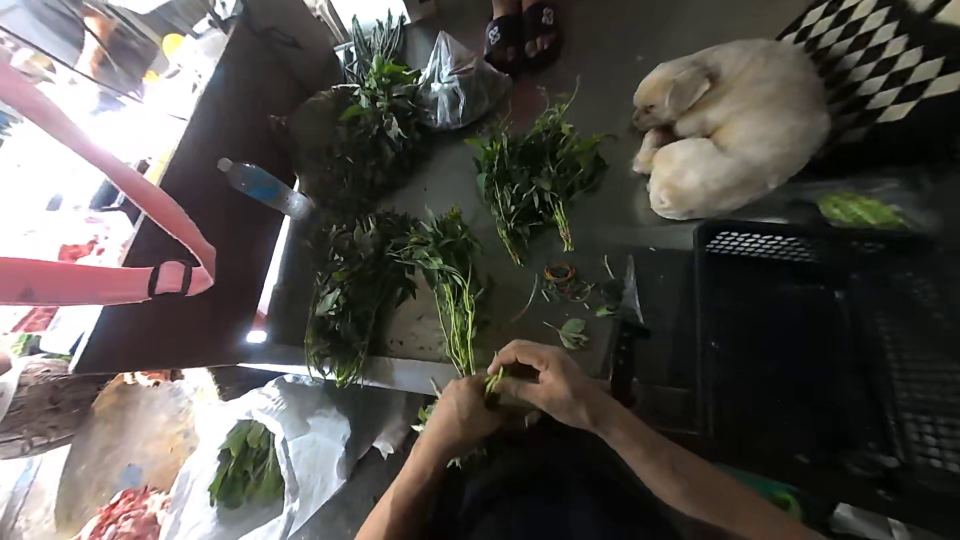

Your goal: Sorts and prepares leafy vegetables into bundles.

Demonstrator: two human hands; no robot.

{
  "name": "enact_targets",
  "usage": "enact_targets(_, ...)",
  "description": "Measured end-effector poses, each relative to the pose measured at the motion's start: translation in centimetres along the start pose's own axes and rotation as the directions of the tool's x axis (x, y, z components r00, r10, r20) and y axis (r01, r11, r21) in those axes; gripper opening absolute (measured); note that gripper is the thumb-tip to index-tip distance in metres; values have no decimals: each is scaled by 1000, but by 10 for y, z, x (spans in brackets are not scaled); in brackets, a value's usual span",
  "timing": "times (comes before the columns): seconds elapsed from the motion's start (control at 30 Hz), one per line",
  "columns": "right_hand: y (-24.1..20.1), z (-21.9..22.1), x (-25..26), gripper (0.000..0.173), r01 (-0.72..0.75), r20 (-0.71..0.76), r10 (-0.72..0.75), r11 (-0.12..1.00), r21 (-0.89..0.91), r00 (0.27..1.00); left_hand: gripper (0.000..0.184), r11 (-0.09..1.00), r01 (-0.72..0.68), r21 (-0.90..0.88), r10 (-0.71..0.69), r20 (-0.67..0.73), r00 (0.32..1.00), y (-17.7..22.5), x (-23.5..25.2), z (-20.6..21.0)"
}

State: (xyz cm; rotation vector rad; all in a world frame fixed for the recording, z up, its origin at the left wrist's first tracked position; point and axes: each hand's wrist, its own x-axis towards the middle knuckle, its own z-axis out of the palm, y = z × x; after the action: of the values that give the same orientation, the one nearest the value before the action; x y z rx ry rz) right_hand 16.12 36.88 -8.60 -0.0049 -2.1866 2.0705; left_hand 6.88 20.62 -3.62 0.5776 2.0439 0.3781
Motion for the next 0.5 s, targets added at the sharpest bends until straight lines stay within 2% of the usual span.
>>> enact_targets(0.03,3,3,-1,21,-6,-38,7,1000,21,999,42,999,-17,-30,17,-4,1000,-3,0,2)
enact_targets(0.1,6,3,-3,30,-24,-78,30,997,76,997,52,979,-144,-141,145,-6,989,-17,1,8)
enact_targets(0.2,9,-3,-5,33,-76,-70,84,990,119,994,45,880,-324,-346,350,13,937,-38,1,15)
enact_targets(0.3,10,-6,-8,34,-219,-8,222,968,126,975,43,926,-285,-247,307,55,950,-32,1,18)
enact_targets(0.37,15,-9,-12,46,-309,-24,311,948,72,950,44,965,-240,-107,250,87,964,-24,6,21)
enact_targets(0.43,25,-15,-22,62,-390,-180,372,918,-74,911,46,981,-192,-37,195,112,974,-20,14,25)
enact_targets(0.5,41,-24,-41,68,-511,-474,361,827,-235,803,47,989,-144,-20,146,112,983,-21,22,27)
